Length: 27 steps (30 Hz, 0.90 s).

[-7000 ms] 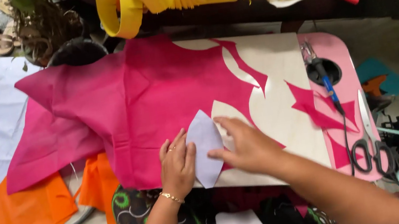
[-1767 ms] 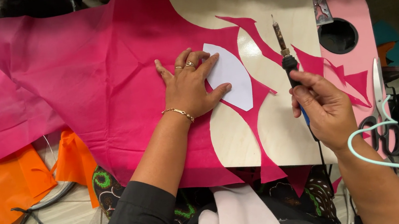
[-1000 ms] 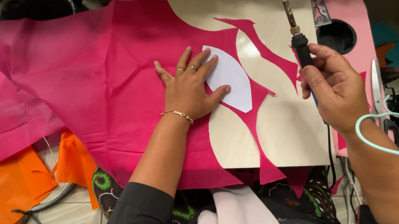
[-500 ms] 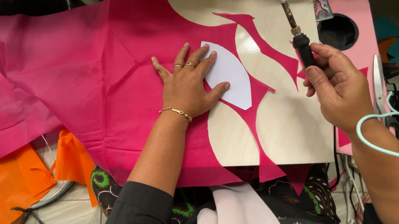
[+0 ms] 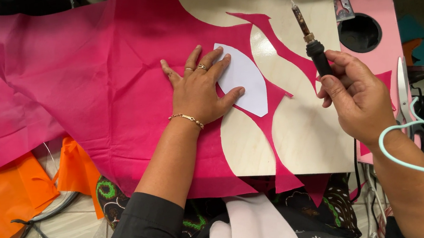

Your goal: Cutting out specific shapes from pink fabric using a heat cutter and a paper template.

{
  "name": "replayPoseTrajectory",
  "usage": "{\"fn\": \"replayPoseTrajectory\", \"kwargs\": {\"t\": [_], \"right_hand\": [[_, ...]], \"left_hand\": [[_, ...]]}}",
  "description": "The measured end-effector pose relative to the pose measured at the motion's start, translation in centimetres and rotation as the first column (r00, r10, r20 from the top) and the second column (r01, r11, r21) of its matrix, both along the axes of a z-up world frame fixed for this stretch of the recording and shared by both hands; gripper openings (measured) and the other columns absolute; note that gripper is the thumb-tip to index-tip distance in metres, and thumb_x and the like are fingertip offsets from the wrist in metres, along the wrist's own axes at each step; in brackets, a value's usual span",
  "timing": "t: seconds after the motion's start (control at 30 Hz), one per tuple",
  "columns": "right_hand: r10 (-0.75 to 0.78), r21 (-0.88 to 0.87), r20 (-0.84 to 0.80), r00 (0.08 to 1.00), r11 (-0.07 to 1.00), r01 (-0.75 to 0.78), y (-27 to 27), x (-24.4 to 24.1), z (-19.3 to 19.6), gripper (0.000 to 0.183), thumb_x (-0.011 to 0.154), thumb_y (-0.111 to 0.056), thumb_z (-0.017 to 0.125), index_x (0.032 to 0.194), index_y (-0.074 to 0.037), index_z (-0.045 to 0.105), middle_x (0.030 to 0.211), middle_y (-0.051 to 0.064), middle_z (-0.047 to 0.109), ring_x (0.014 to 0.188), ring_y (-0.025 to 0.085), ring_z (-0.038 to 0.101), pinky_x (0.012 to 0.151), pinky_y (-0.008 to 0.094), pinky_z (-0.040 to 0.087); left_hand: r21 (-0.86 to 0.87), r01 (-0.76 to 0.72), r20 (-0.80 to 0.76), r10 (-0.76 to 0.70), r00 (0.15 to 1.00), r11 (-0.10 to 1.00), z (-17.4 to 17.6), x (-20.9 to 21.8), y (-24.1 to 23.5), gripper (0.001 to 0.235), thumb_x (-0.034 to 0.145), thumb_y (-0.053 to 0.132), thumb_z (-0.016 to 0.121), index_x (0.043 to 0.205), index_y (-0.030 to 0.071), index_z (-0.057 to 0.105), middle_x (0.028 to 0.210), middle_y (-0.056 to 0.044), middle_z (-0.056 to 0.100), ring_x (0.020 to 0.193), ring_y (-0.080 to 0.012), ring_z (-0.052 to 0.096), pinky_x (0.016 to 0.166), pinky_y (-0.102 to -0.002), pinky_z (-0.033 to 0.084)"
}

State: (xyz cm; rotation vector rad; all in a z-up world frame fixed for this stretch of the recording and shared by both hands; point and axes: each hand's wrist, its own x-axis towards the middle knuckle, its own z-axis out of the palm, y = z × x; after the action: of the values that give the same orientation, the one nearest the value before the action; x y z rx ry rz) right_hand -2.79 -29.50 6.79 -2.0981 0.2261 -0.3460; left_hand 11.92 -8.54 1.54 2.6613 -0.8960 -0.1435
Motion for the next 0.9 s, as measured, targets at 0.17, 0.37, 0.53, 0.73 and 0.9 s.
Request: {"fn": "replayPoseTrajectory", "kwargs": {"t": [0.17, 0.37, 0.53, 0.73, 0.9], "right_hand": [[0.017, -0.039, -0.001, 1.000, 0.999, -0.017, 0.1, 0.0, 0.0, 0.037, 0.096, 0.000, 0.047, 0.132, 0.007, 0.044, 0.097, 0.017, 0.055, 0.073, 0.021, 0.058, 0.062, 0.028, 0.054], [0.052, -0.252, 0.067, 0.996, 0.967, -0.033, -1.2, 0.0, -1.0, 0.034, 0.096, 0.002, 0.049, 0.129, 0.010, 0.048, 0.109, 0.021, 0.053, 0.070, 0.023, 0.058, 0.064, 0.031, 0.052], [0.128, -0.541, 0.147, 0.981, 0.841, -0.029, -2.6, 0.2, -1.2, 0.033, 0.098, 0.002, 0.050, 0.128, 0.013, 0.049, 0.114, 0.026, 0.053, 0.113, 0.038, 0.051, 0.095, 0.046, 0.045], [0.172, -0.544, 0.111, 0.979, 0.835, -0.085, -2.8, 0.4, -1.0, 0.032, 0.095, 0.000, 0.053, 0.125, 0.010, 0.053, 0.111, 0.024, 0.055, 0.107, 0.036, 0.055, 0.091, 0.044, 0.048], [0.208, -0.588, 0.100, 0.973, 0.801, -0.110, -2.5, 1.1, -1.6, 0.031, 0.091, -0.005, 0.059, 0.119, 0.007, 0.057, 0.102, 0.020, 0.059, 0.095, 0.032, 0.059, 0.083, 0.041, 0.051]], "left_hand": [[0.000, 0.004, 0.004, -0.004, 1.000, 1.000, 0.0, 0.0, 0.0, 0.068, 0.076, 0.062, 0.053, 0.133, 0.026, 0.047, 0.144, 0.005, 0.038, 0.138, -0.0230, 0.019, 0.096, -0.079, -0.004], [0.020, 0.013, 0.010, -0.013, 1.000, 1.000, 0.0, 0.0, 0.0, 0.068, 0.077, 0.063, 0.051, 0.133, 0.025, 0.047, 0.144, 0.006, 0.037, 0.138, -0.0215, 0.019, 0.096, -0.079, -0.005], [0.010, 0.044, 0.074, -0.044, 0.996, 0.999, -0.9, 0.2, -0.3, 0.067, 0.078, 0.061, 0.051, 0.131, 0.021, 0.049, 0.141, 0.010, 0.040, 0.135, -0.0160, 0.025, 0.097, -0.077, -0.005], [0.143, 0.076, 0.147, -0.097, 0.984, 0.987, -1.2, 0.3, -0.9, 0.068, 0.083, 0.058, 0.046, 0.134, 0.014, 0.044, 0.143, 0.004, 0.039, 0.134, -0.0155, 0.030, 0.104, -0.069, -0.005], [0.159, 0.076, 0.117, -0.096, 0.988, 0.984, -0.4, 0.1, -1.3, 0.064, 0.081, 0.053, 0.054, 0.133, 0.016, 0.044, 0.140, -0.002, 0.042, 0.128, -0.0189, 0.040, 0.105, -0.070, -0.005]]}}
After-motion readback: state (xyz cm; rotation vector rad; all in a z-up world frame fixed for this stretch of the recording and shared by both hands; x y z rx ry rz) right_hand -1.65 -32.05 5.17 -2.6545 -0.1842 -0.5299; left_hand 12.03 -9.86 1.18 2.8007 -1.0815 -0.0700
